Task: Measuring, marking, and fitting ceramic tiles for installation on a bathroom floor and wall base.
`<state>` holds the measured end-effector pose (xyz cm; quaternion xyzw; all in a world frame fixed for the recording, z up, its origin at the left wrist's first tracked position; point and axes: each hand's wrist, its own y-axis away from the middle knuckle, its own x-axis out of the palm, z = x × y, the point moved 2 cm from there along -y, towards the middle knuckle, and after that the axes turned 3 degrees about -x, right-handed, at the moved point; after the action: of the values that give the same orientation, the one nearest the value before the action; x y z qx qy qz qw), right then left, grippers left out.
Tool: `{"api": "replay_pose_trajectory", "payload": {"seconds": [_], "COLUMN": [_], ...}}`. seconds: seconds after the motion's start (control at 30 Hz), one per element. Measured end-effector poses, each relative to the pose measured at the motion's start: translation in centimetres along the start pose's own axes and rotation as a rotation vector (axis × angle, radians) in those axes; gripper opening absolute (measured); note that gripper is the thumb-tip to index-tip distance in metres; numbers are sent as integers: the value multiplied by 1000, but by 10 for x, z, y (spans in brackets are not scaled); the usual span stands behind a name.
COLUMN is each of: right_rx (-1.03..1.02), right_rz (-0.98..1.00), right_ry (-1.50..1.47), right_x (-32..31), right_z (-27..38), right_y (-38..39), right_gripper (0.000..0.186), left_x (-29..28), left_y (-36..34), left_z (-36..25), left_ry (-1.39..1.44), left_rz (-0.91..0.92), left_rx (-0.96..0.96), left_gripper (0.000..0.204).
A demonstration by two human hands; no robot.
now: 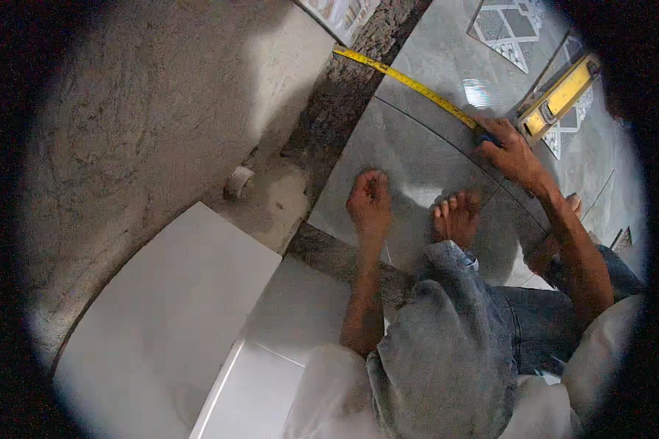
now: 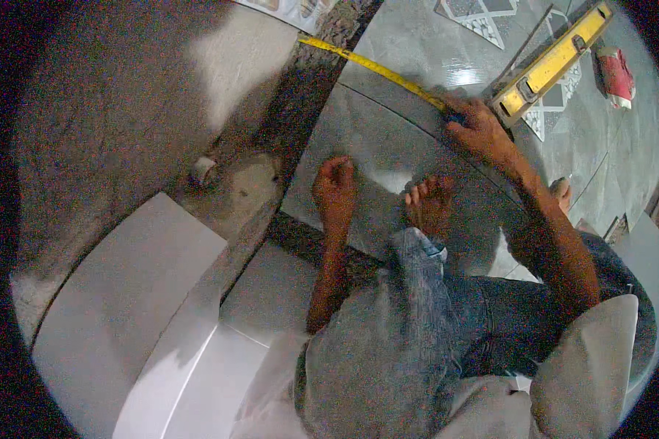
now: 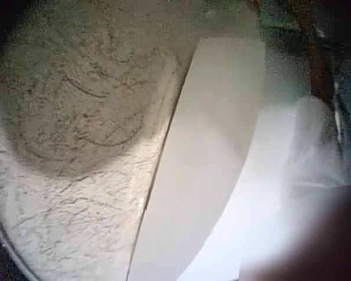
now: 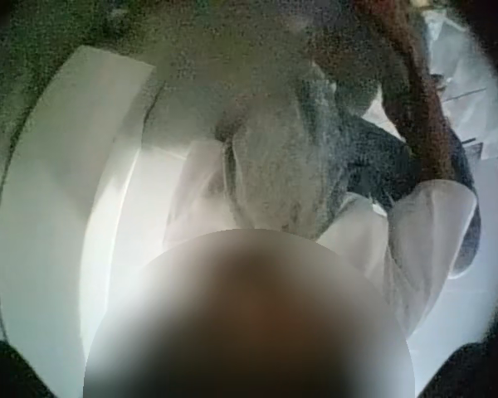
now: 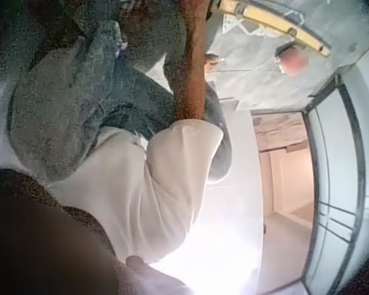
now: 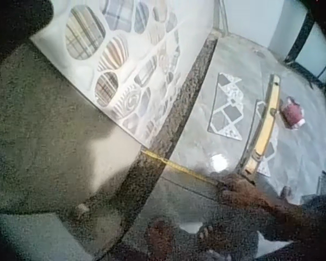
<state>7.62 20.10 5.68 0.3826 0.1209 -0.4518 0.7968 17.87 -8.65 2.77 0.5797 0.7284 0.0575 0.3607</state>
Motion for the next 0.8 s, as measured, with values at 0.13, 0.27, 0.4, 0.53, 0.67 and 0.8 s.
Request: {"api": "replay_pose_trajectory", "payload": {"seconds": [0.13,0.27,0.4,0.53,0.67,0.8], "right_rx": [-35,-33,41,-1,58,-15], "right_rz": [41,86,121,94,150,135], "right_ry": [-23,-30,-96,-97,-91,24], "right_x": [10,24,27,25,26,27], "right_z": [8,14,16,18,16,13], "right_y": [9,20,21,18,16,13], "right_gripper": [57,60,60,58,58,58], "left_x": [-1,3,4,4,4,5], "left_y": [-1,-2,-2,-1,-2,-3], "left_z": [-4,0,6,9,11,14], "left_ry": [86,6,59,69,63,43], "left_rz": [-25,-47,-36,-32,-50,-29], "left_rx": [28,28,-69,-24,46,16], "left_gripper": [16,15,19,20,21,21]}}
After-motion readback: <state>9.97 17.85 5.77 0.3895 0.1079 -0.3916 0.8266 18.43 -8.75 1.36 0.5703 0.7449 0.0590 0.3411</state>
